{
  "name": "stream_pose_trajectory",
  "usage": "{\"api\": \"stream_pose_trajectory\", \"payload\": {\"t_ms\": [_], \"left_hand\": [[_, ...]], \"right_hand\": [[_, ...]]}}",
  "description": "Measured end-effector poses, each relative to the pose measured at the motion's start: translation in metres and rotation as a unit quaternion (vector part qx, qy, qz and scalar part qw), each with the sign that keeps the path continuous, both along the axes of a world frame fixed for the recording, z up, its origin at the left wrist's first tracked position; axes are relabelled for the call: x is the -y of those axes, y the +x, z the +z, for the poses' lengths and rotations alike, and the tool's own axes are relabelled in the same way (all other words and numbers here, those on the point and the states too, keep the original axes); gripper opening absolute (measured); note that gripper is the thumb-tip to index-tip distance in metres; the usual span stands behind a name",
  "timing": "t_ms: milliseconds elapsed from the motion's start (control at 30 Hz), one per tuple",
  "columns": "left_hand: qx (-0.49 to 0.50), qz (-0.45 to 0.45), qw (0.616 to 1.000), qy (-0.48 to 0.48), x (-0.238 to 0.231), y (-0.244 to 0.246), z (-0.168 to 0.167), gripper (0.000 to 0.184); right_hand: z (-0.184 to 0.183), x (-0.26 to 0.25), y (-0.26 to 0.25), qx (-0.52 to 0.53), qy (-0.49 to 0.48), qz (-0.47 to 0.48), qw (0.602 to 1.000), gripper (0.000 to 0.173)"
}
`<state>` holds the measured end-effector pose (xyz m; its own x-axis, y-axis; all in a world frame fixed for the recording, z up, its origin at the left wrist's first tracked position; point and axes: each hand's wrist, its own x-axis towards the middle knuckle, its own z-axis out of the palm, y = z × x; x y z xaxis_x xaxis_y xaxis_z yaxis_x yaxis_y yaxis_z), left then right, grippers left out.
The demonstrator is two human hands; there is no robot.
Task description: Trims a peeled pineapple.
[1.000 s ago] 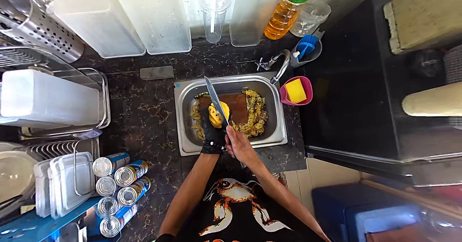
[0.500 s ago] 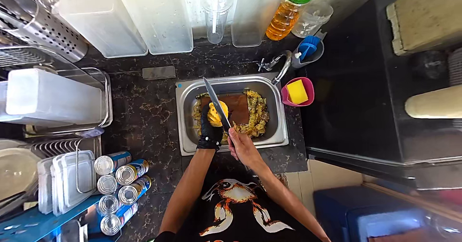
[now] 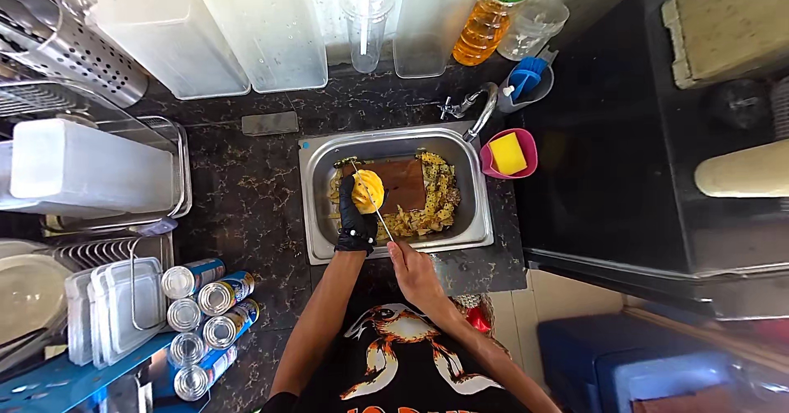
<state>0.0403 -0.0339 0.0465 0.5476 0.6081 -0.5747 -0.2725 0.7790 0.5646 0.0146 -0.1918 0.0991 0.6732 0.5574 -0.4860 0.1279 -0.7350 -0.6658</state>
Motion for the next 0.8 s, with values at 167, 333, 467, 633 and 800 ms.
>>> {"api": "stream_pose_trajectory", "payload": {"t_ms": [167,333,467,633,800], "left_hand": [[0.020,-0.016,1.000,0.009,0.014,-0.007,-0.011,0.028],[0.011,-0.018,0.999,0.038,0.003,-0.010,-0.025,0.032],[-0.001,-0.037,0.997,0.067,0.006,-0.017,-0.034,0.035],[-0.124,0.026,0.989,-0.074,-0.013,0.000,0.036,0.034],[-0.002,-0.038,0.996,-0.077,-0.031,-0.017,-0.015,0.050]], "right_hand": [[-0.008,-0.029,0.021,-0.004,-0.002,-0.004,1.000,0.059],[-0.020,-0.041,0.033,-0.121,0.062,-0.029,0.990,0.060],[-0.014,-0.054,0.037,-0.061,0.041,-0.028,0.997,0.064],[-0.026,-0.028,0.035,-0.028,0.040,-0.069,0.996,0.060],[-0.037,-0.007,0.036,-0.110,0.086,-0.077,0.987,0.057]]}}
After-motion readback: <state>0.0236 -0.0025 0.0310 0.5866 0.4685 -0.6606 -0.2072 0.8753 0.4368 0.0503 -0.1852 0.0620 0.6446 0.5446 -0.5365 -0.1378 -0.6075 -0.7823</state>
